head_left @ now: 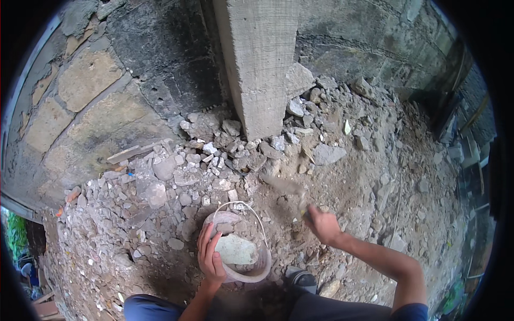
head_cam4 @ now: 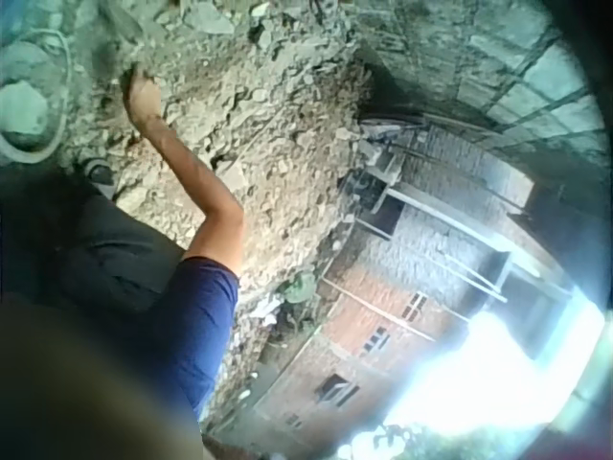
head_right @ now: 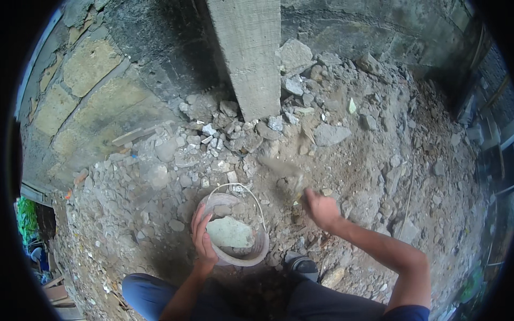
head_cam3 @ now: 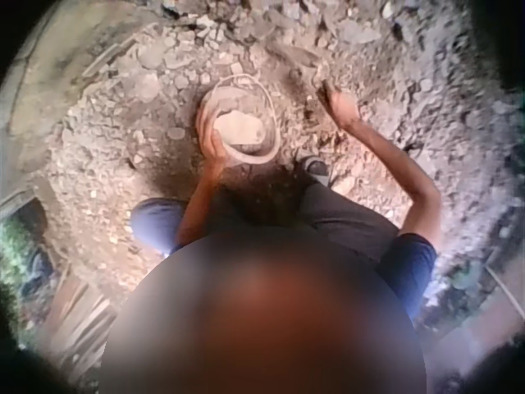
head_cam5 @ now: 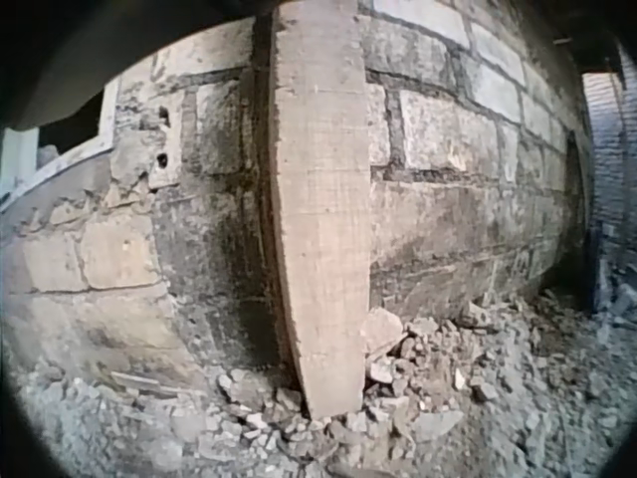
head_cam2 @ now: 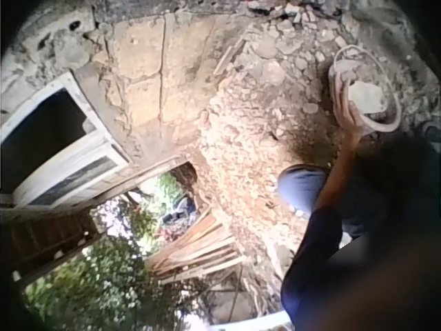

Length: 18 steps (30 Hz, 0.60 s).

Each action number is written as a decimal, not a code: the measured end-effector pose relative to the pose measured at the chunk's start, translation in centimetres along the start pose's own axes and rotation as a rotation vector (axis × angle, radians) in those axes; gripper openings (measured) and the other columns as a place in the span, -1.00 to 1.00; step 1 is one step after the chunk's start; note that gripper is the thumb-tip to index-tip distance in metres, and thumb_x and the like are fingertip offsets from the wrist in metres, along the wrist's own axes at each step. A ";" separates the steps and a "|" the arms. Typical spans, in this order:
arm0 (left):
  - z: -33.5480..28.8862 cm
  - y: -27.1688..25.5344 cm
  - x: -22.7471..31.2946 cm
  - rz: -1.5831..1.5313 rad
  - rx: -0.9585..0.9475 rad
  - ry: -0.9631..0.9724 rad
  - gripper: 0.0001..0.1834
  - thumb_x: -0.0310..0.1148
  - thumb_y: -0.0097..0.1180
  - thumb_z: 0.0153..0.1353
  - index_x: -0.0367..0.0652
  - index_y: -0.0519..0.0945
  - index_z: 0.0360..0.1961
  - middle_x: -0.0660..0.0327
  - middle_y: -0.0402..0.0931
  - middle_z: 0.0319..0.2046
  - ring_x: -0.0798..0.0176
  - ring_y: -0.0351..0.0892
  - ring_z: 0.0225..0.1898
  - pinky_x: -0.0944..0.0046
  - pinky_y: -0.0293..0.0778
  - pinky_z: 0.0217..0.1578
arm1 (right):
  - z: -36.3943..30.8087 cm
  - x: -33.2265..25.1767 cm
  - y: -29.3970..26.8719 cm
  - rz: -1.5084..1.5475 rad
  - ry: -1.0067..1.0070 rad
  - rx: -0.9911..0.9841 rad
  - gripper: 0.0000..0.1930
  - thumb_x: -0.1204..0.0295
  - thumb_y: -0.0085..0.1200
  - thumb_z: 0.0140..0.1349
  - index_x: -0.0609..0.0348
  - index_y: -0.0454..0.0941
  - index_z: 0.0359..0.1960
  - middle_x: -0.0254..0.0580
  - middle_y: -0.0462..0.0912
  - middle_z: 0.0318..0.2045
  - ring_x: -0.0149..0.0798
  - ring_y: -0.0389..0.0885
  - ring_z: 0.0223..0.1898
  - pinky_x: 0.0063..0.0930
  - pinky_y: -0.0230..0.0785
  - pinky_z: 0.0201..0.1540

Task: Collecting stones and rubble from the ground into a bucket using a trowel and hands.

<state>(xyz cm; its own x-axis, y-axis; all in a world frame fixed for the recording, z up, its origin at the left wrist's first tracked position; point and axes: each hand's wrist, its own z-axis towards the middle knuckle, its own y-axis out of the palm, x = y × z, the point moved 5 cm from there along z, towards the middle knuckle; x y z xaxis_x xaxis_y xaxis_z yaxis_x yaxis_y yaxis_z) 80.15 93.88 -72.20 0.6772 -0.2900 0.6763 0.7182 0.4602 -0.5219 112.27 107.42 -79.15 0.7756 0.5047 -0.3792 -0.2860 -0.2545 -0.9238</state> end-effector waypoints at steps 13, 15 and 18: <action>0.2 0.8 -1.1 -0.081 0.026 -0.076 -0.44 -0.18 -0.38 0.48 -0.43 0.55 0.09 -0.17 0.43 0.27 -0.26 0.36 0.32 -0.15 0.18 0.36 | 8.1 3.4 -5.6 0.133 0.265 0.122 -0.61 0.12 -0.10 0.53 0.26 0.52 -0.06 0.11 0.70 -0.51 0.10 0.69 -0.54 -0.01 0.58 -0.41; 0.2 0.8 -1.0 -0.071 0.026 -0.065 -0.43 -0.16 -0.38 0.47 -0.43 0.55 0.09 -0.16 0.44 0.26 -0.26 0.37 0.32 -0.15 0.18 0.36 | 8.3 2.9 -5.1 0.232 0.250 0.119 -0.59 0.13 -0.09 0.53 0.31 0.53 -0.06 0.13 0.70 -0.50 0.11 0.70 -0.52 -0.03 0.62 -0.35; 0.1 0.8 -1.3 -0.078 0.037 -0.059 -0.43 -0.16 -0.36 0.47 -0.43 0.54 0.09 -0.16 0.45 0.25 -0.27 0.37 0.31 -0.14 0.18 0.36 | 6.1 2.1 -4.2 0.293 0.176 0.146 -0.59 0.13 -0.11 0.54 0.32 0.53 -0.05 0.14 0.70 -0.50 0.06 0.68 -0.56 -0.08 0.63 -0.38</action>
<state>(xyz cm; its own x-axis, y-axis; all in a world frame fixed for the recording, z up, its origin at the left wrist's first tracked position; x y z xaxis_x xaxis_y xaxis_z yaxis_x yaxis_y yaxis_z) 79.83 94.68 -73.42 0.6083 -0.2766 0.7439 0.7611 0.4690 -0.4480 111.64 114.55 -76.36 0.7302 0.2752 -0.6254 -0.5777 -0.2401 -0.7801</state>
